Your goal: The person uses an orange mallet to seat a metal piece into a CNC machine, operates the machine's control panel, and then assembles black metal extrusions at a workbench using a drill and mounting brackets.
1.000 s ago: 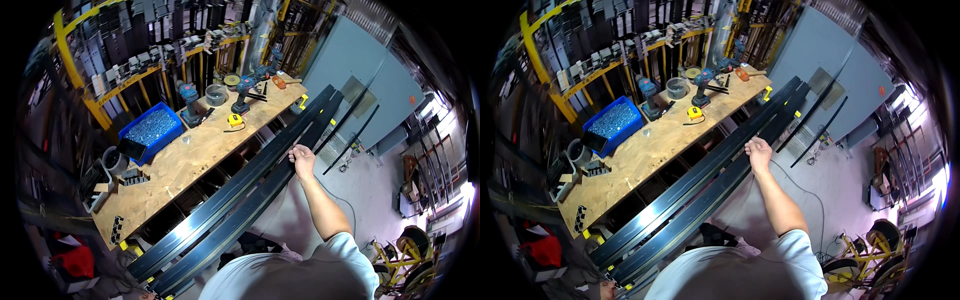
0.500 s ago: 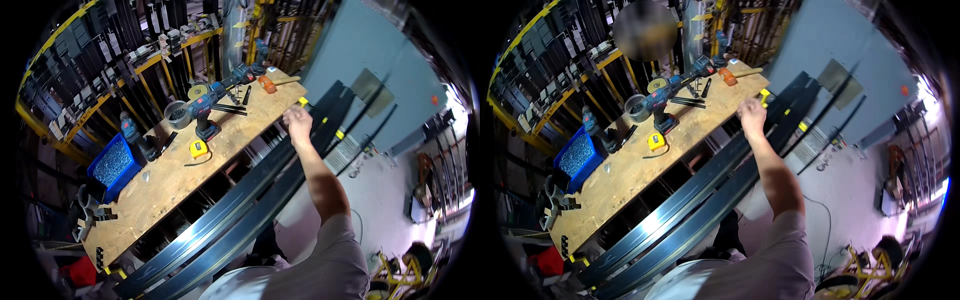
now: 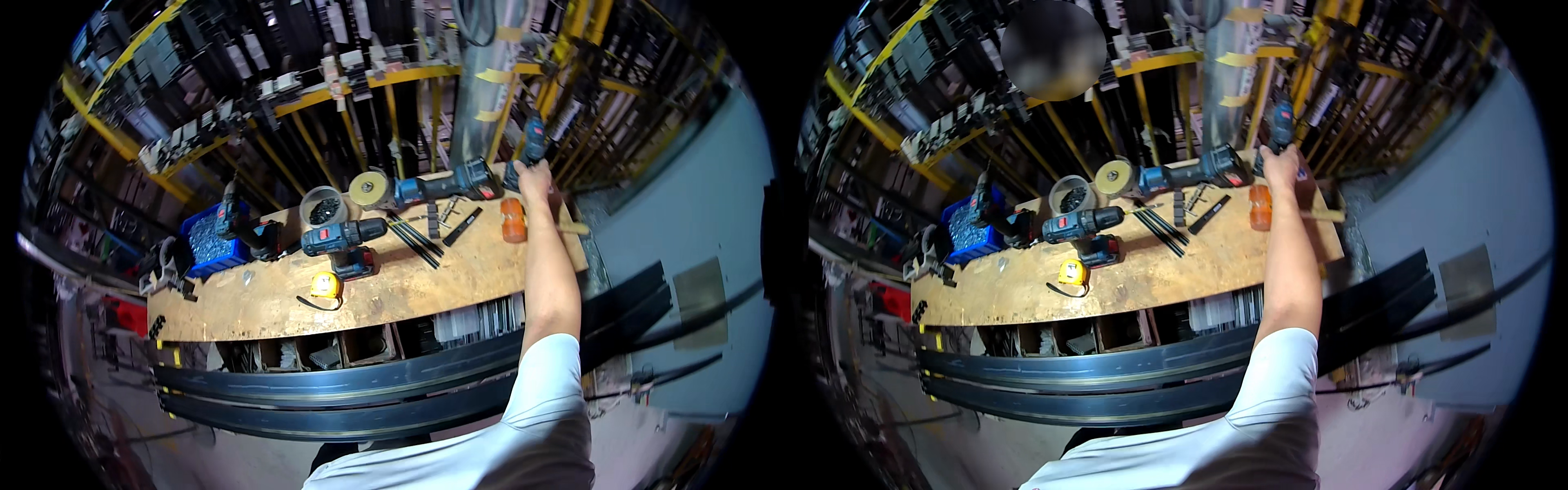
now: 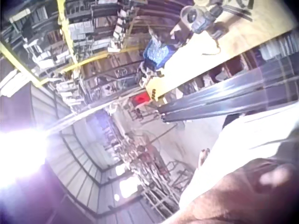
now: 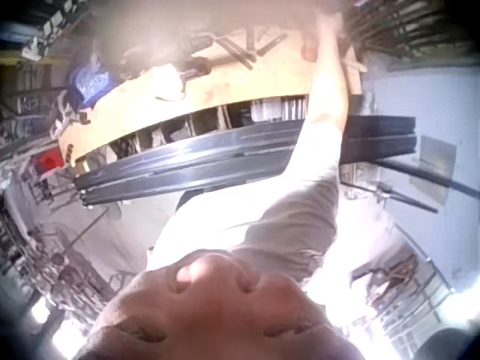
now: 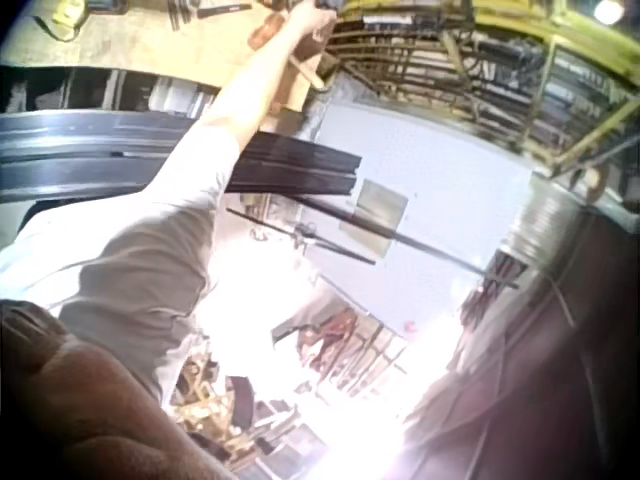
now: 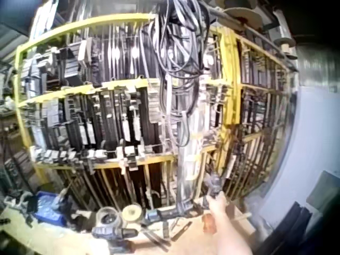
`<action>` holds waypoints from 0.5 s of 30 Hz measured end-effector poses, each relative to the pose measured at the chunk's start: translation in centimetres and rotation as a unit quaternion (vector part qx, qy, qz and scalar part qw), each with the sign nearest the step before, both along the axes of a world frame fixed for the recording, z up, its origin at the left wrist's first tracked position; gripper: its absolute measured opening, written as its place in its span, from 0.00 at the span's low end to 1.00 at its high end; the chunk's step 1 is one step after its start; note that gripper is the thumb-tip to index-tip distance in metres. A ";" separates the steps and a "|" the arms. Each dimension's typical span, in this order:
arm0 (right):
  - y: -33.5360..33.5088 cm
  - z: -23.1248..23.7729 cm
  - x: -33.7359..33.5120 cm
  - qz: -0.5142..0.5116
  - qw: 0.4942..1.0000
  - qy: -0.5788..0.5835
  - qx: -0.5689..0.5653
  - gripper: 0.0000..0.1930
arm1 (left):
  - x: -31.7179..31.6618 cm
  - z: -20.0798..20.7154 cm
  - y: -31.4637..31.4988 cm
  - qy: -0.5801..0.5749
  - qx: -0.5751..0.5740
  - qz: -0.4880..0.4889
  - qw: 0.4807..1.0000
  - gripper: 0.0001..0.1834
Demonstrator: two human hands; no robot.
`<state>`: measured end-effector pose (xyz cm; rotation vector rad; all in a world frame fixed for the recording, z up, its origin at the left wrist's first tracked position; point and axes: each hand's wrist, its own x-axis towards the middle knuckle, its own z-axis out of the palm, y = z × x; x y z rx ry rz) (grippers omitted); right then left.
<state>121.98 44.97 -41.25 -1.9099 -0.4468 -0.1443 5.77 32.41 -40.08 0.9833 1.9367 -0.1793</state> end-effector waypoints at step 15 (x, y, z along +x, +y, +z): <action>-0.1 1.1 2.5 -0.110 0.985 0.058 -0.121 0.42 | 8.1 3.4 -11.4 0.141 -0.042 0.020 0.989 0.22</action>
